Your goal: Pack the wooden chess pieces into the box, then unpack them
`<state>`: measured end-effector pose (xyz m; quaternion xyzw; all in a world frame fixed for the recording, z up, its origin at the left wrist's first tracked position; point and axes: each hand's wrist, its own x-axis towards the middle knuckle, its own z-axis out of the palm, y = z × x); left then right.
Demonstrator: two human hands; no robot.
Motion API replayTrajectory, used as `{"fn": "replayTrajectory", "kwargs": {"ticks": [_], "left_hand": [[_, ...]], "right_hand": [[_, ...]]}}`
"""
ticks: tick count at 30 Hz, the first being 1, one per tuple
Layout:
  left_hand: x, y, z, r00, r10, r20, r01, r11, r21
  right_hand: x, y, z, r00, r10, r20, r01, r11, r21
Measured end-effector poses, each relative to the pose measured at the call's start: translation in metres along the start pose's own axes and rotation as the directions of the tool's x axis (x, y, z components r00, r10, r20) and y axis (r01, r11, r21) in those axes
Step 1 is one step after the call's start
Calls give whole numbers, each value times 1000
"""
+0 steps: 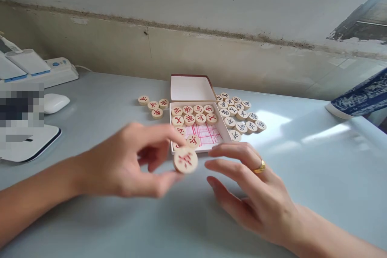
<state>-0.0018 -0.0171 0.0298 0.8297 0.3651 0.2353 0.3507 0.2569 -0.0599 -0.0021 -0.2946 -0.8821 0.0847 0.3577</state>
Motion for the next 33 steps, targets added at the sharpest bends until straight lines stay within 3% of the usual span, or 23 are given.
{"fn": "replayTrajectory", "kwargs": {"ticks": [2,4,5,6,9,12,17,23,28,33], "left_hand": [[7,-9,-14,967,-28,-254,60,991,117],[17,-22,-29,855,-158,-494,316,914,256],[21,-28,-36,783,-231,-577,484,810,332],[24,-34,-42,764,-272,-585,545,758,359],[26,-43,-55,793,-406,-455,600,652,463],[23,-40,-58,813,-467,-348,581,615,533],[24,-32,-55,806,-493,-329,588,594,550],[28,-42,-55,810,-482,-334,583,600,548],[30,-47,-52,844,-428,-322,535,632,561],[28,-44,-51,849,-411,-332,527,626,575]], "right_hand": [[0,3,1,1000,-16,26,19,992,-121],[0,7,3,998,-17,64,29,983,-183],[0,8,4,997,-12,83,29,978,-205],[0,9,6,995,-3,101,26,974,-224],[2,10,8,987,50,152,-7,963,-270],[3,10,10,980,99,175,-44,956,-291],[4,11,10,975,121,188,-64,956,-285],[3,11,10,976,113,186,-58,959,-279],[2,11,11,977,118,178,-63,956,-286],[1,12,12,969,153,194,-91,952,-293]]}}
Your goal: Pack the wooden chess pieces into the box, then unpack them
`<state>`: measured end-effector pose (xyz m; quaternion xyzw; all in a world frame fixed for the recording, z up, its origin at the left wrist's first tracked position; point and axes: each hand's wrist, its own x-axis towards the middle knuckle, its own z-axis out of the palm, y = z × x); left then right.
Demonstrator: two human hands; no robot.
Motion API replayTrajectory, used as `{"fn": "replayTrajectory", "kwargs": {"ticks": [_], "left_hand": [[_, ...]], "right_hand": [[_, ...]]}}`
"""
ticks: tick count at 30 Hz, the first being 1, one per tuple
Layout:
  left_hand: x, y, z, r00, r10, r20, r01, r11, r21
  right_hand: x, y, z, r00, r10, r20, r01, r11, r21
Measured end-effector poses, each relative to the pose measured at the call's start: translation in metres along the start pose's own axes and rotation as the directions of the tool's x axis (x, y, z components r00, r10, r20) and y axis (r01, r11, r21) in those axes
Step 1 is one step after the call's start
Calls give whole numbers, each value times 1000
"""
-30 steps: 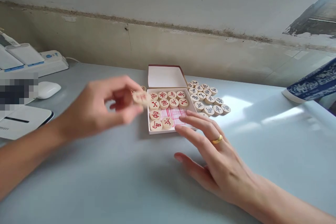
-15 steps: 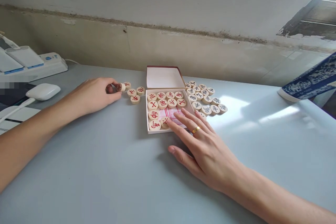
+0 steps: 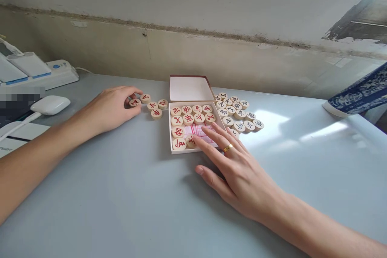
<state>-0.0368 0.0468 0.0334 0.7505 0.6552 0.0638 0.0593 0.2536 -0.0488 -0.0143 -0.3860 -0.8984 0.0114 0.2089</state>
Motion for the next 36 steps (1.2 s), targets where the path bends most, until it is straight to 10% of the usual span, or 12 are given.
{"fn": "replayTrajectory", "kwargs": {"ticks": [18,24,30,36], "left_hand": [[-4,3,12,973,106,-207,-129,986,-103],[-3,1,14,973,223,-59,-228,967,-109],[-11,9,14,960,227,-163,-244,966,-87],[-19,13,17,793,484,-370,-494,866,74]], "right_hand": [[3,-2,-4,999,-42,-31,42,999,11],[5,-3,-3,998,-4,-62,2,1000,-31],[3,-4,-6,999,-35,-35,34,999,-24],[3,-3,-5,999,-13,-40,13,1000,5]]}}
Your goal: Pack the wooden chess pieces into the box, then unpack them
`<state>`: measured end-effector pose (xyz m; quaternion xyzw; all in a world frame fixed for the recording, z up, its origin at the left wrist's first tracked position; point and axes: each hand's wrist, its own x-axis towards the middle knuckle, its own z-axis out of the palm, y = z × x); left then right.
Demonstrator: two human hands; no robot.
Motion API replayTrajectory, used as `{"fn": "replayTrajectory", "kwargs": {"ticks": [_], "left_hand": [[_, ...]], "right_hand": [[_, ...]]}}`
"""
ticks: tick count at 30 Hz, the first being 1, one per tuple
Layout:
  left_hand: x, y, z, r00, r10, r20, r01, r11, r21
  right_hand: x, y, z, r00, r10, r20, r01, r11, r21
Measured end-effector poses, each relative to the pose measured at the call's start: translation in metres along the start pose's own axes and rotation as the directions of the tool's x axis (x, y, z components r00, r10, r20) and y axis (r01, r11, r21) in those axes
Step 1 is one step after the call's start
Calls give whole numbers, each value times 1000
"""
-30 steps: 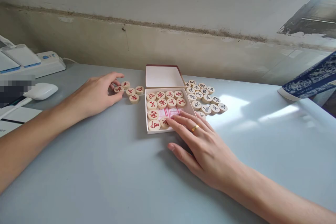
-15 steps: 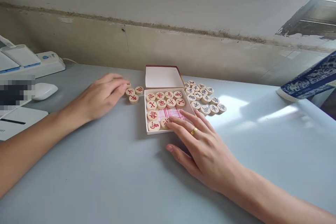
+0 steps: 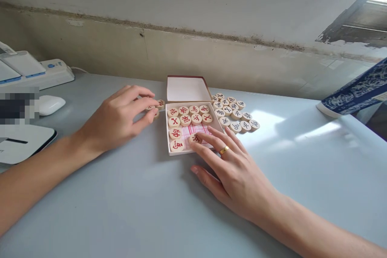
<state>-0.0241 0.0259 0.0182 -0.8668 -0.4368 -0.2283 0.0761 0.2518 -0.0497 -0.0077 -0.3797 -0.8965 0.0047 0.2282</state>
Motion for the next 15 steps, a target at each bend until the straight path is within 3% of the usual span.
{"fn": "replayTrajectory", "kwargs": {"ticks": [3,5,7,11,15], "left_hand": [[-6,13,-2,969,240,-59,-243,969,-42],[-10,28,-5,865,497,-67,-502,858,-112],[-14,43,-7,764,645,-25,-642,755,-133],[-16,58,-8,689,722,-66,-725,685,-74],[-13,52,-4,669,731,-133,-742,666,-75]], "right_hand": [[1,1,2,1000,3,-6,-3,1000,1],[1,1,3,1000,0,-9,0,1000,-5],[2,1,3,1000,0,-21,0,1000,-8],[2,1,3,1000,1,-29,-1,1000,-2],[0,1,3,999,-27,-28,27,1000,-15]]}}
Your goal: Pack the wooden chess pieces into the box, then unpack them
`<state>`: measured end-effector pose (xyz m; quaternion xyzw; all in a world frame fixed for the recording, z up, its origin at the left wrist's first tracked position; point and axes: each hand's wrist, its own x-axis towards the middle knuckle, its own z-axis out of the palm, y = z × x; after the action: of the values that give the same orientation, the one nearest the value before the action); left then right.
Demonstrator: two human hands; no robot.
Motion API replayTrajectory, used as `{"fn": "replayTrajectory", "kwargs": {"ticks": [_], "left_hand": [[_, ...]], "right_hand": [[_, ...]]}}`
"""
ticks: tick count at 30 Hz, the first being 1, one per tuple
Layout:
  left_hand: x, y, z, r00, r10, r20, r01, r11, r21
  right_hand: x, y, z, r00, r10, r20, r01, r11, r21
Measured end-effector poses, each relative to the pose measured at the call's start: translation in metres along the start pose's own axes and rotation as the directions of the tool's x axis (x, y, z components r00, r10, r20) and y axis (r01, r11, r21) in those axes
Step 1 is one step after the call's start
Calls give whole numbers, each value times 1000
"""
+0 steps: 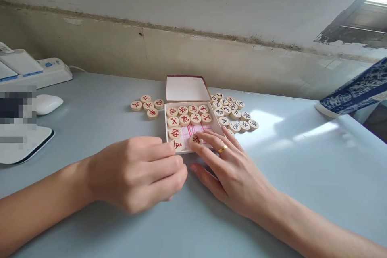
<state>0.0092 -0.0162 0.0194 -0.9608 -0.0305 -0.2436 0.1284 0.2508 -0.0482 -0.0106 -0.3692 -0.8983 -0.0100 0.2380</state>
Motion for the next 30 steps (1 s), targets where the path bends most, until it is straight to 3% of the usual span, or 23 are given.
{"fn": "replayTrajectory", "kwargs": {"ticks": [19,30], "left_hand": [[-5,-3,4,1000,3,17,-2,999,-38],[-4,-4,-1,999,-10,37,12,999,-52]], "right_hand": [[1,1,2,998,-41,-46,40,999,-13],[-2,0,-4,979,-103,-179,115,991,62]]}}
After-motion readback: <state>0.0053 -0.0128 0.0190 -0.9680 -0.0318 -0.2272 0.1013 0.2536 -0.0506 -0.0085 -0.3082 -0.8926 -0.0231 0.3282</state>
